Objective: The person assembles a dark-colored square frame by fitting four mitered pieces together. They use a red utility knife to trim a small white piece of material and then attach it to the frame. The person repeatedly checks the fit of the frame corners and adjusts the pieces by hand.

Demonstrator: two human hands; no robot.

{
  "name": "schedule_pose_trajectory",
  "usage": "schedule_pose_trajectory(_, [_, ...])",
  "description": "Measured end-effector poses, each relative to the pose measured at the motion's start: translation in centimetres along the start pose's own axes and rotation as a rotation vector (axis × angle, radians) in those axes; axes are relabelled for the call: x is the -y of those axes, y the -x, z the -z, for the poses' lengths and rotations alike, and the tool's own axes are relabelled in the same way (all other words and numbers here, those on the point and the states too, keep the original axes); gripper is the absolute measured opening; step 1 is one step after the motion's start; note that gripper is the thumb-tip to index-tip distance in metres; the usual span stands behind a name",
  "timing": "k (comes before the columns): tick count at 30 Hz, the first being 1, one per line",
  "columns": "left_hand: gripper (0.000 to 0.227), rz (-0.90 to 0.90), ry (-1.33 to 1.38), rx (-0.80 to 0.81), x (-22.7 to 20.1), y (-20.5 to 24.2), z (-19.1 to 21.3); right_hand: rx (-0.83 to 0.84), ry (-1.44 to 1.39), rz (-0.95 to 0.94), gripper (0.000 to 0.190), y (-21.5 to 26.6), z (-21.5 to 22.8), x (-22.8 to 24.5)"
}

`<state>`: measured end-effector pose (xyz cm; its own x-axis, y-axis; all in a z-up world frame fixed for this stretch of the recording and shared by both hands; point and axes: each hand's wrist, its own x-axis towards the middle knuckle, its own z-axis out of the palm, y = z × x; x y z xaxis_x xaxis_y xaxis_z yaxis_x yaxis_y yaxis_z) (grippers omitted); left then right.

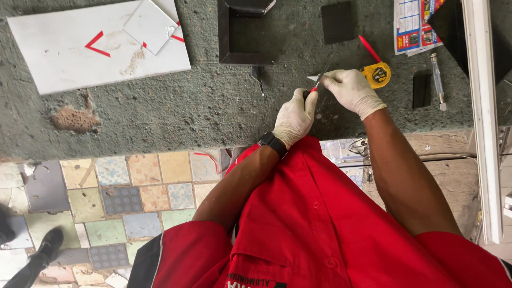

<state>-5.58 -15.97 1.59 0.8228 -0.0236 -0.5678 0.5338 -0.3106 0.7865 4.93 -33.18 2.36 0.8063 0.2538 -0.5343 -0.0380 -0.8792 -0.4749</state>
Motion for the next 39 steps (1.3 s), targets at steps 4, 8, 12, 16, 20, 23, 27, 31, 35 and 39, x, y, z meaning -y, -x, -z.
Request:
schedule_pose_trajectory(4, [0.055, 0.028, -0.007, 0.007, 0.5, -0.2, -0.4, 0.001, -0.023, 0.003, 0.034, 0.4, 0.1, 1.1])
schedule_pose_trajectory(8, [0.055, 0.043, -0.037, 0.024, -0.3, 0.7, 0.4, -0.008, -0.086, 0.028, 0.033, 0.6, 0.2, 1.2])
schedule_pose_trajectory(12, [0.055, 0.049, -0.043, 0.031, -0.7, 0.8, 0.5, -0.015, -0.086, 0.047, 0.037, 0.5, 0.0, 1.2])
schedule_pose_trajectory(16, [0.057, 0.042, -0.066, 0.025, -0.3, 0.2, 0.1, -0.035, -0.069, 0.093, 0.036, 0.5, -0.3, 0.8])
schedule_pose_trajectory(20, [0.058, 0.054, -0.106, 0.014, 0.2, -0.7, -0.7, -0.146, 0.124, 0.262, 0.032, 0.4, -1.7, -0.5])
schedule_pose_trajectory(23, [0.060, 0.070, -0.123, 0.003, 1.0, -1.0, -1.1, -0.251, 0.426, 0.418, 0.029, -0.1, -2.7, -1.4])
schedule_pose_trajectory(27, [0.068, 0.121, -0.080, -0.019, 2.7, -3.1, -0.9, -0.417, 0.556, 0.567, 0.029, -0.7, -3.5, -2.1])
schedule_pose_trajectory(31, [0.067, 0.127, -0.105, -0.015, 2.6, -1.6, -0.8, -0.467, 0.650, 0.628, 0.028, -1.2, -3.5, -2.5])
schedule_pose_trajectory(35, [0.063, 0.082, -0.020, 0.001, 2.5, -0.9, -0.4, -0.434, 0.593, 0.584, 0.020, -1.4, -3.4, -3.0])
schedule_pose_trajectory(39, [0.064, 0.039, -0.023, 0.033, 2.5, -1.6, -0.5, -0.464, 0.635, 0.600, 0.019, -1.9, -3.6, -3.6])
